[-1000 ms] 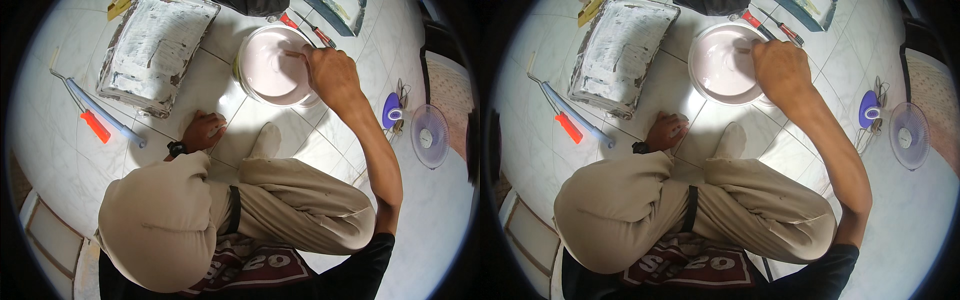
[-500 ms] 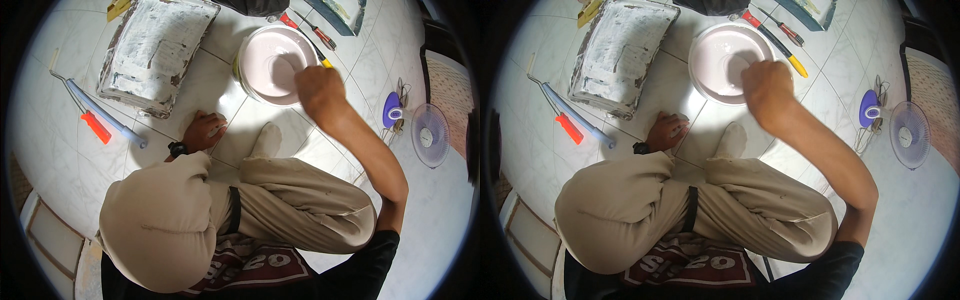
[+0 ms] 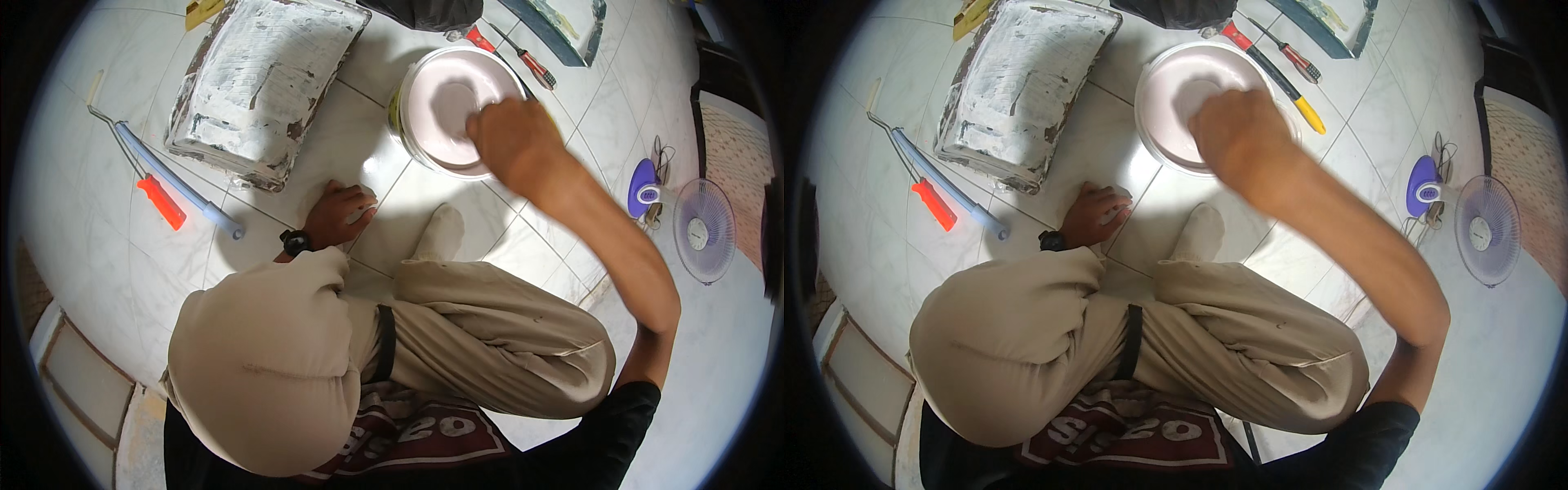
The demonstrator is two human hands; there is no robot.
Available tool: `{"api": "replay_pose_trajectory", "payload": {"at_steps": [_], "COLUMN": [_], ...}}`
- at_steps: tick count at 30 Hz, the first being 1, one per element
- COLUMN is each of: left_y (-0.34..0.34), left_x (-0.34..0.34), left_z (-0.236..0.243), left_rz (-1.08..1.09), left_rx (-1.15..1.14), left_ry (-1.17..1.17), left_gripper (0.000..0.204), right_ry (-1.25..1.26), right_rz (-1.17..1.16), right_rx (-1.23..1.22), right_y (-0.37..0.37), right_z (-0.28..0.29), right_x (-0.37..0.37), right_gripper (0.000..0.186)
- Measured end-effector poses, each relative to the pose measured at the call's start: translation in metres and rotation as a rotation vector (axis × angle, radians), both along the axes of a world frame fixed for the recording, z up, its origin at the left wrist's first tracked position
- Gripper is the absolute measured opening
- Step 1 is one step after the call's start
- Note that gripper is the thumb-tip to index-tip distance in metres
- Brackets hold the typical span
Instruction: The person sits on the floor and uses a knife to pry open the lid of a white paint bucket. They then pick up a wooden stick and stir the pink paint inside the bucket thoroughly.
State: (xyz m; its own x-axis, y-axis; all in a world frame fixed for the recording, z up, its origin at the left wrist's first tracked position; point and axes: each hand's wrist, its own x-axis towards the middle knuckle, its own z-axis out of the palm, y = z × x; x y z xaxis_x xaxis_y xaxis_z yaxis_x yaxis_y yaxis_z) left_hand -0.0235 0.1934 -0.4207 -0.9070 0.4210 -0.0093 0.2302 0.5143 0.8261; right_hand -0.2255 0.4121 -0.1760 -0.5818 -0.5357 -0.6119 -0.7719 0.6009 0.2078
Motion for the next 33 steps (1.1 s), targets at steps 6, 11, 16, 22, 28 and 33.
{"api": "replay_pose_trajectory", "payload": {"at_steps": [6, 11, 16, 22, 28, 33], "left_y": [0.000, 0.000, -0.001, -0.001, -0.001, -0.002], "left_x": [-0.001, -0.002, 0.002, 0.002, 0.003, 0.004], "left_z": [0.001, 0.004, 0.000, -0.001, -0.006, -0.008], "left_rz": [-0.004, 0.003, 0.012, 0.025, 0.018, 0.017], "left_rx": [-0.014, -0.006, -0.009, 0.024, 0.019, 0.021], "left_ry": [-0.027, -0.012, -0.020, -0.008, 0.001, 0.008], "left_gripper": [0.013, 0.015, 0.014, 0.013, 0.014, 0.016], "right_ry": [0.279, 0.167, 0.114, 0.207, -0.105, 0.191], "right_rz": [0.019, -0.029, -0.044, 0.032, 0.048, 0.014], "right_rx": [-0.082, 0.146, 0.370, 0.301, 0.209, -0.066], "right_y": [0.019, 0.023, 0.000, 0.019, -0.001, 0.017], "right_z": [-0.007, -0.004, -0.009, -0.012, 0.000, -0.002], "right_x": [-0.042, -0.018, -0.019, -0.011, 0.011, -0.026], "right_gripper": [0.011, 0.014, 0.015, 0.015, 0.017, 0.008]}}
